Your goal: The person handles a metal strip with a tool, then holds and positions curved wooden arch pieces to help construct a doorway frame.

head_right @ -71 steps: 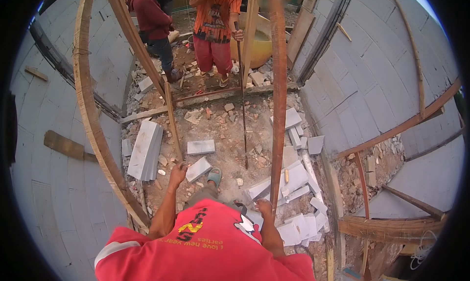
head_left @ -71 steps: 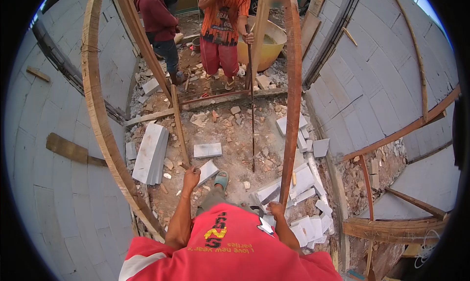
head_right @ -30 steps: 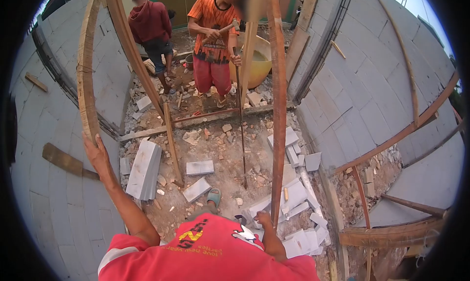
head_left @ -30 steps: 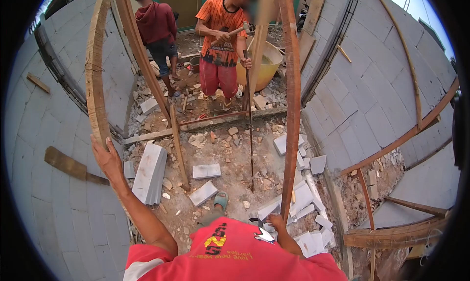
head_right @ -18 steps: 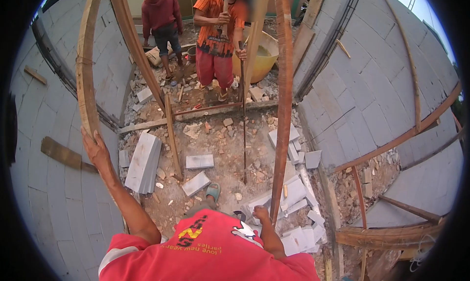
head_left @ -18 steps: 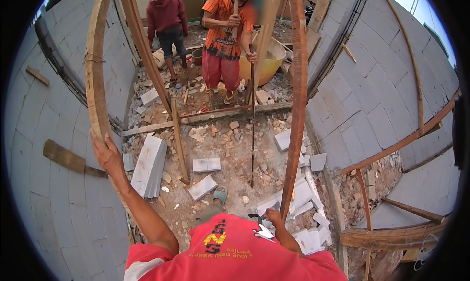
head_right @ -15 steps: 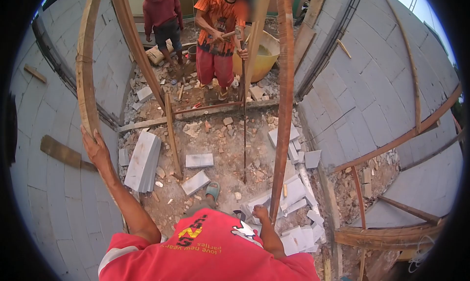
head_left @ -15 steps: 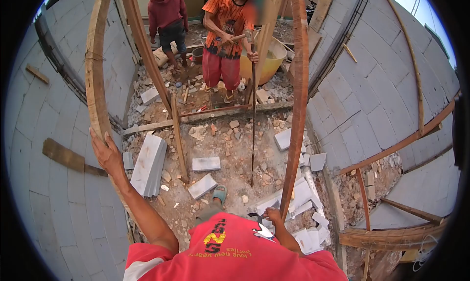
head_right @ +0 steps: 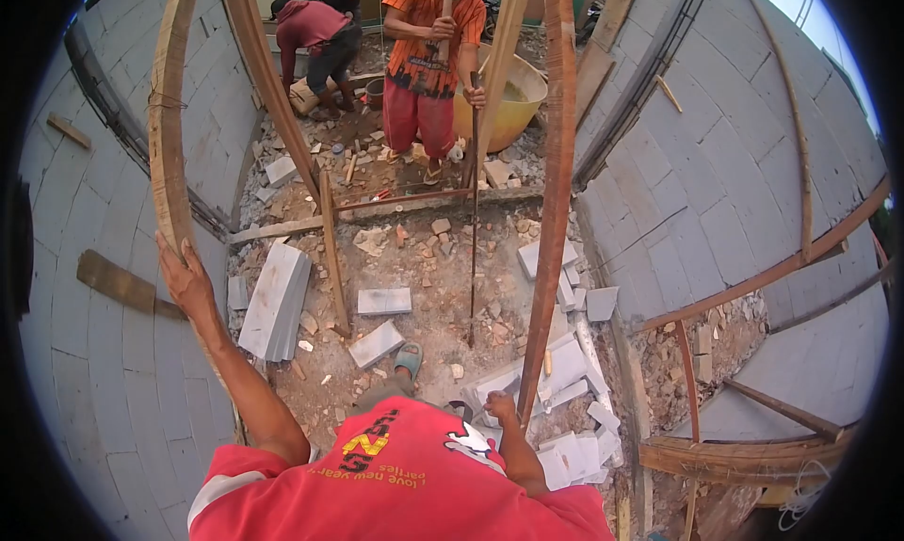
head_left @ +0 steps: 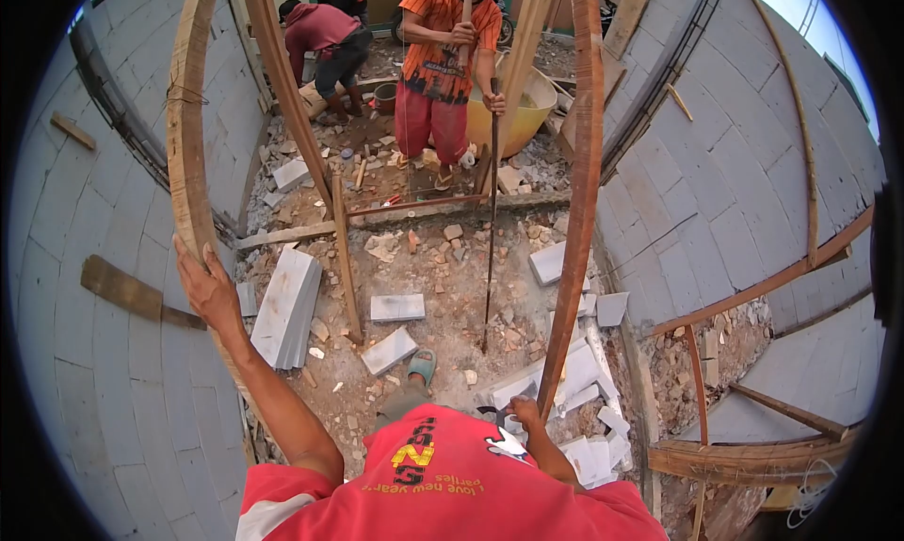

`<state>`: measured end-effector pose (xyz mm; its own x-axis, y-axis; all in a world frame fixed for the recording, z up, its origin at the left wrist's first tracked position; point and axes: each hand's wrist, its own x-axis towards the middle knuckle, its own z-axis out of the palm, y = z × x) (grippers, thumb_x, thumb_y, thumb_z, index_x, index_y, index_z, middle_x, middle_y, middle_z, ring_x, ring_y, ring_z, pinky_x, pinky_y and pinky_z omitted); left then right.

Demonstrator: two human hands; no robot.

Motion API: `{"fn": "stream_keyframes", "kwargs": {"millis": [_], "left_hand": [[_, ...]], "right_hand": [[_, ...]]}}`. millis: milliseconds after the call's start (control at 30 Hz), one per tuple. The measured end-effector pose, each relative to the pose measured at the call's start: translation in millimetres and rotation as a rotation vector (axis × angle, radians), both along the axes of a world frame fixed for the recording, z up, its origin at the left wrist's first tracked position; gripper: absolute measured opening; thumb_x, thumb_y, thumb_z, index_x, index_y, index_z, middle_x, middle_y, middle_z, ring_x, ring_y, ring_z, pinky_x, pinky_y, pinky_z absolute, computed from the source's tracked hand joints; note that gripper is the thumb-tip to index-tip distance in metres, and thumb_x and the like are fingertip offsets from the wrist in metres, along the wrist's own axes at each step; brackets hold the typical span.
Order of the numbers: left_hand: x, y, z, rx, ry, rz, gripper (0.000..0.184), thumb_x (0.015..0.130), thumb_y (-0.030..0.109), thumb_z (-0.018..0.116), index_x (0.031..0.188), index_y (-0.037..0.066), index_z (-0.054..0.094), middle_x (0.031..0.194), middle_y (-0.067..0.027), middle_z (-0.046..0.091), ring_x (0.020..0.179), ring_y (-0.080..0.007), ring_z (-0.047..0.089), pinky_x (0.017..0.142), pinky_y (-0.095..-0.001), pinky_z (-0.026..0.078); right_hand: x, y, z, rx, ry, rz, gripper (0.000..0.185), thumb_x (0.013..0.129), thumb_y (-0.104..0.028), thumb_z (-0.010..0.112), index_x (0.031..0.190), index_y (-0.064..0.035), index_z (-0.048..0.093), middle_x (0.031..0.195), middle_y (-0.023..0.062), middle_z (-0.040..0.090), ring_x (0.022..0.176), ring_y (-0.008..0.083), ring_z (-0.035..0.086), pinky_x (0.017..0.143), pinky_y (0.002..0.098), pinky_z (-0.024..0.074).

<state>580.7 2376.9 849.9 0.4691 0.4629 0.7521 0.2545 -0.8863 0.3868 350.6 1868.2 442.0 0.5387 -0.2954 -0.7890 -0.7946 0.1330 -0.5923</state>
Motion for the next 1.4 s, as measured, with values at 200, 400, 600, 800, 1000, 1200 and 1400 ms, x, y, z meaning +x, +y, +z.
{"fn": "stream_keyframes", "kwargs": {"millis": [200, 400, 600, 800, 1000, 1200, 1400], "left_hand": [[-1, 0, 1, -0.021, 0.007, -0.007, 0.048, 0.093, 0.029, 0.045, 0.134, 0.006, 0.036, 0.123, -0.0202, 0.049, 0.109, -0.0380, 0.049, 0.087, -0.0417, 0.041], [-1, 0, 0, -0.002, -0.022, -0.016, 0.048, 0.093, 0.029, 0.046, 0.134, 0.007, 0.037, 0.123, -0.0201, 0.049, 0.109, -0.0382, 0.049, 0.086, -0.0413, 0.042], [-2, -3, 1, 0.022, -0.029, -0.014, 0.047, 0.093, 0.028, 0.047, 0.133, 0.006, 0.038, 0.122, -0.0207, 0.050, 0.108, -0.0388, 0.050, 0.086, -0.0417, 0.042], [-2, -5, 2, 0.024, -0.031, -0.013, 0.046, 0.093, 0.027, 0.048, 0.132, 0.004, 0.039, 0.120, -0.0214, 0.051, 0.107, -0.0393, 0.050, 0.085, -0.0418, 0.042], [-2, -4, 2, 0.026, -0.043, -0.017, 0.046, 0.092, 0.027, 0.048, 0.131, 0.004, 0.040, 0.121, -0.0207, 0.051, 0.107, -0.0388, 0.050, 0.085, -0.0415, 0.042], [-2, -5, 3, 0.024, -0.036, -0.014, 0.045, 0.092, 0.027, 0.048, 0.131, 0.004, 0.040, 0.121, -0.0205, 0.051, 0.107, -0.0385, 0.050, 0.085, -0.0414, 0.042], [-2, -6, 3, 0.029, -0.039, -0.006, 0.045, 0.092, 0.026, 0.049, 0.131, 0.005, 0.040, 0.122, -0.0193, 0.051, 0.108, -0.0377, 0.050, 0.086, -0.0412, 0.042]], "right_hand": [[0, 2, -1, -0.023, 0.009, 0.023, 0.019, 0.081, -0.018, 0.055, 0.090, -0.0026, 0.061, 0.072, 0.0051, 0.058, 0.058, 0.0147, 0.058, 0.044, 0.0257, 0.0434], [-2, 0, -4, -0.017, 0.043, 0.078, 0.022, 0.085, -0.023, 0.054, 0.098, -0.0064, 0.059, 0.078, 0.0042, 0.062, 0.066, 0.0144, 0.062, 0.053, 0.0297, 0.0481], [1, -2, -3, -0.019, 0.041, 0.096, 0.021, 0.084, -0.021, 0.053, 0.096, -0.0055, 0.059, 0.077, 0.0043, 0.062, 0.064, 0.0142, 0.062, 0.051, 0.0292, 0.0479], [3, -1, -1, -0.008, 0.020, 0.078, 0.021, 0.084, -0.021, 0.053, 0.094, -0.0049, 0.060, 0.075, 0.0042, 0.062, 0.063, 0.0141, 0.062, 0.051, 0.0287, 0.0480], [0, 0, -5, -0.037, 0.036, 0.082, 0.020, 0.084, -0.022, 0.052, 0.094, -0.0068, 0.060, 0.078, 0.0042, 0.063, 0.065, 0.0145, 0.063, 0.053, 0.0288, 0.0483], [-7, 0, -8, -0.040, 0.003, 0.061, 0.024, 0.082, -0.023, 0.054, 0.093, -0.0039, 0.062, 0.076, 0.0046, 0.061, 0.065, 0.0146, 0.062, 0.047, 0.0271, 0.0463], [-5, -3, -8, -0.040, -0.011, 0.074, 0.023, 0.082, -0.022, 0.052, 0.093, -0.0030, 0.062, 0.075, 0.0050, 0.061, 0.063, 0.0143, 0.062, 0.047, 0.0267, 0.0465]]}}
